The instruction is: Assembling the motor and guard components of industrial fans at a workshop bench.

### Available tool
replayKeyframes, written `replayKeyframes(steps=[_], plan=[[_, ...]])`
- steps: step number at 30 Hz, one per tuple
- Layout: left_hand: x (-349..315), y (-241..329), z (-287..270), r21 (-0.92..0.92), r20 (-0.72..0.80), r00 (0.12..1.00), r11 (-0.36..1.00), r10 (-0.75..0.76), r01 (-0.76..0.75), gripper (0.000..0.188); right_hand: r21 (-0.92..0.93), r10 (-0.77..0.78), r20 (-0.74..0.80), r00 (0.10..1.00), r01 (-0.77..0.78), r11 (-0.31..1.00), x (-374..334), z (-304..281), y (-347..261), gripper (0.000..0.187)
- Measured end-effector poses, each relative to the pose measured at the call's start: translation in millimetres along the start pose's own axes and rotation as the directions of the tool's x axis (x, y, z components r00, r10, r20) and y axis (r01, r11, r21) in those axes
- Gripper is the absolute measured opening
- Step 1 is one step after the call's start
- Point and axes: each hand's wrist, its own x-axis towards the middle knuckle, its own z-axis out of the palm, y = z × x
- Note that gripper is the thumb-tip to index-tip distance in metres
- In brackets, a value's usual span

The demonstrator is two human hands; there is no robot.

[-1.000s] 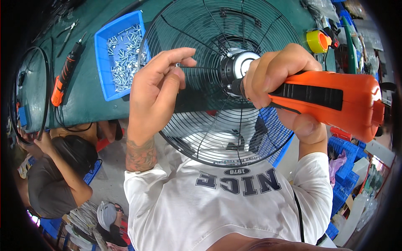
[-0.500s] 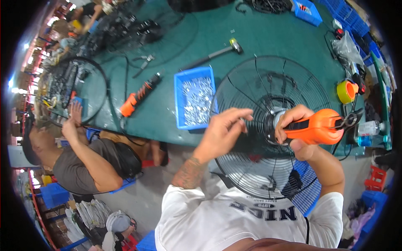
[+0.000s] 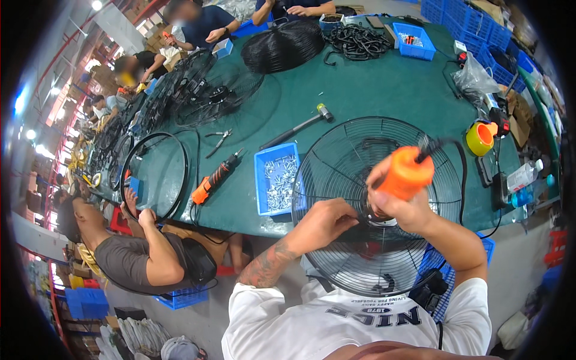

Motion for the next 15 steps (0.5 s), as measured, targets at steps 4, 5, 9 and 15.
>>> replayKeyframes(steps=[4,5,9,15], plan=[[3.0,-5.2,14.3,0.036,-0.011,0.999,0.998,-0.049,0.049,0.017,0.147,0.060,-0.020,0.998,-0.056,0.988,4.8,2.2,-38.0,0.027],[5.6,-2.2,16.6,0.023,-0.012,0.999,0.998,-0.050,0.050,0.018,0.222,-0.032,0.008,0.999,0.029,0.975,0.2,1.8,-38.7,0.028],[12.2,23.9,17.9,-0.048,-0.006,1.000,0.999,-0.016,0.016,0.017,0.268,-0.393,0.096,0.915,0.357,0.895,-18.9,-6.6,-34.0,0.035],[10.2,34.6,27.8,-0.004,0.069,0.993,0.996,0.090,-0.090,0.018,0.053,-0.340,0.112,0.934,0.336,0.940,-45.9,-20.5,-40.6,0.041]])
